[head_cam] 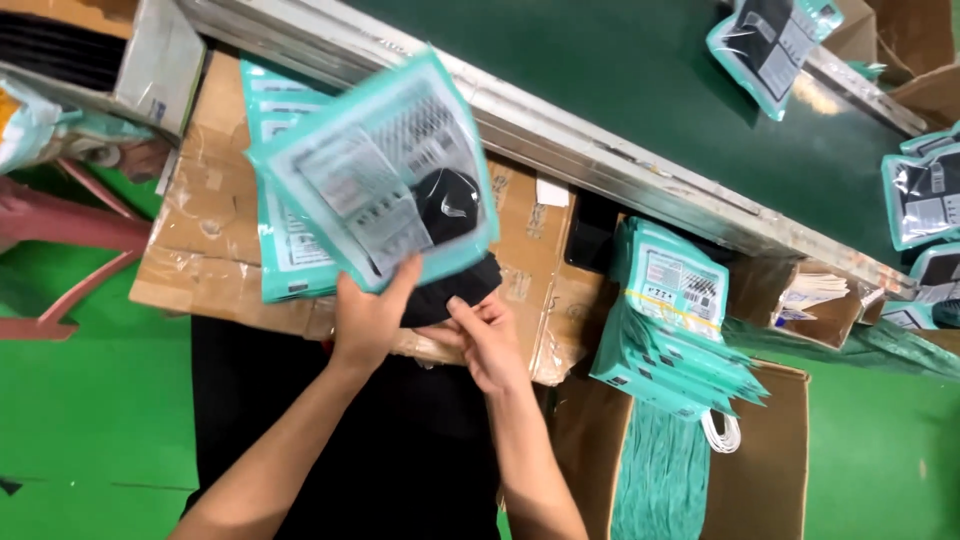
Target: The recorder is packaging black face masks into individual green plastic pouches at a manufacturing facility.
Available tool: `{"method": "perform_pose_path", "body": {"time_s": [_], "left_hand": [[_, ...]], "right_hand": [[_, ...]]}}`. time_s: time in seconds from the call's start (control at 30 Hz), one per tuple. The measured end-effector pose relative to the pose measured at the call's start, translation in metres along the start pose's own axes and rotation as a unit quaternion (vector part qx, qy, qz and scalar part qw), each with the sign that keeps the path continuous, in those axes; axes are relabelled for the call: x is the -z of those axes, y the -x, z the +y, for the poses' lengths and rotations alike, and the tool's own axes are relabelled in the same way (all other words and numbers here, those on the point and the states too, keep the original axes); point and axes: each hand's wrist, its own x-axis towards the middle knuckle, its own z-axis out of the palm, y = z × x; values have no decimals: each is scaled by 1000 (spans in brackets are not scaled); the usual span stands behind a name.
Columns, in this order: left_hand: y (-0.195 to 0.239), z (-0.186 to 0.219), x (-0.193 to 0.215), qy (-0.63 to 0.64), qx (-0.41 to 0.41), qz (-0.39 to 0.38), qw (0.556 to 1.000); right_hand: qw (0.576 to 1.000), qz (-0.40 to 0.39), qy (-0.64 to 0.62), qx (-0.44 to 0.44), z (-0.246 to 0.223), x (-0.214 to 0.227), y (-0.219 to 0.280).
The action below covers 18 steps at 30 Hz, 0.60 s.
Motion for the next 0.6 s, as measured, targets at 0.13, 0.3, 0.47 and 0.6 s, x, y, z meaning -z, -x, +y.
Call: {"method": "perform_pose_path", "body": {"time_s": [0.13,0.3,0.47,0.6], "left_hand": [[27,-17,-9,-17,68,-102,992],[46,2,-19,-27,42,-198,979],[32,128,-28,-378,-437,-192,793],[0,153,-30,-376,-429,-240,785]], "right_hand": [[1000,16,2,25,-5,-15,8],[997,45,6,66,-32,-27,12],[839,48,464,279,-84,-46,38],[794,23,510,330,-72,-33,50]]}}
